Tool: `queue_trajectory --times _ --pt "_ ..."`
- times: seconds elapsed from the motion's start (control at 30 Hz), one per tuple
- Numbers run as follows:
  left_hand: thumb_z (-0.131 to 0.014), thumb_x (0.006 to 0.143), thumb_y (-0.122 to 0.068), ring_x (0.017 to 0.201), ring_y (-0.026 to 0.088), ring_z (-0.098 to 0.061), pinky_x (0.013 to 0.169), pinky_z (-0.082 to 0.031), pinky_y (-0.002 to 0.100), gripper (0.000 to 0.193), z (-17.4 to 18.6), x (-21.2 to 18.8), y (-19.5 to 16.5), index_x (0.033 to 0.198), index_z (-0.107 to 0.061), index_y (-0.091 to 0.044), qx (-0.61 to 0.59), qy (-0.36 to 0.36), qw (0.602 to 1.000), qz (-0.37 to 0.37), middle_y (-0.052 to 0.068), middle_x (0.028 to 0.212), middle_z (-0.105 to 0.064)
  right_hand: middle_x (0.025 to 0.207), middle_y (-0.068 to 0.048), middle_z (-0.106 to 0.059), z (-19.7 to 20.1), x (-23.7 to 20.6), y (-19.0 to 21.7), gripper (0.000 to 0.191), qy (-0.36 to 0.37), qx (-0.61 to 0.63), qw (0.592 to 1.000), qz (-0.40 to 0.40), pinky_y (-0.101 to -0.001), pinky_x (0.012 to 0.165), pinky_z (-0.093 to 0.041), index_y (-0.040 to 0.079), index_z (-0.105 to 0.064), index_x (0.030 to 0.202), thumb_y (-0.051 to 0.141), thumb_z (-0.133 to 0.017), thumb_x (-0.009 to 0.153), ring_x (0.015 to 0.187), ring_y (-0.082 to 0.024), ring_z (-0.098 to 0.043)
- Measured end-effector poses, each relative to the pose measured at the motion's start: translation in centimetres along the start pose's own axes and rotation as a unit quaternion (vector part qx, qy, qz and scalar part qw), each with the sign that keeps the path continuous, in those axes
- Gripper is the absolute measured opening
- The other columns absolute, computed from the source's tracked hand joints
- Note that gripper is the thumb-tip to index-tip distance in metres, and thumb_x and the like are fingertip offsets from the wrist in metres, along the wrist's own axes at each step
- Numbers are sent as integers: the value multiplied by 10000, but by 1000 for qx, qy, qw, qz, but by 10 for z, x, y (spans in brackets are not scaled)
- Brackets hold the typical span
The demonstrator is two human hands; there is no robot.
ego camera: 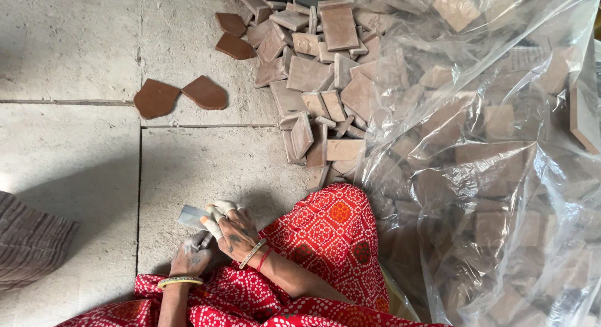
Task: The person sits on the floor and smooths the edges of small rectangular tiles using a sanding block. They pick up tiles from a pile, rub the edges against the block, and place the finished tiles into a stack.
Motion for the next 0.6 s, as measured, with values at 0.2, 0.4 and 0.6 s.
queue_trajectory --times 0.2,0.4,0.6 --pt "-663 745 -75 671 282 -612 634 -568 402 636 17 -6 -5 1378 -619 -110 -191 18 979 75 181 889 -729 967 -128 -719 -16 21 -23 330 -6 264 955 -132 -320 590 -549 40 -652 1223 281 -680 999 734 -179 -651" --pt "-566 853 3 618 198 -619 532 -573 344 360 31 13 -4 1189 -692 26 -108 -31 991 74 161 830 -711 1147 -104 -755 -9 0 -23 236 -100 152 983 -17 -269 546 -566 130 -700 1245 114 -660 1013 732 -127 -672" --pt "-645 768 -101 764 207 -646 637 -544 360 385 5 17 19 1150 -643 -52 -171 -133 973 -80 81 876 -688 1209 -139 -657 -34 -14 -6 486 39 107 993 -18 -437 730 -570 130 -702 1284 96 -643 803 962 -286 -663"
Point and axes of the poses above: each hand's wrist, its own x-axis towards the middle knuckle, its own z-axis out of the back of the hand, y = z × x, the point moved 2 cm from there along x, towards the middle knuckle
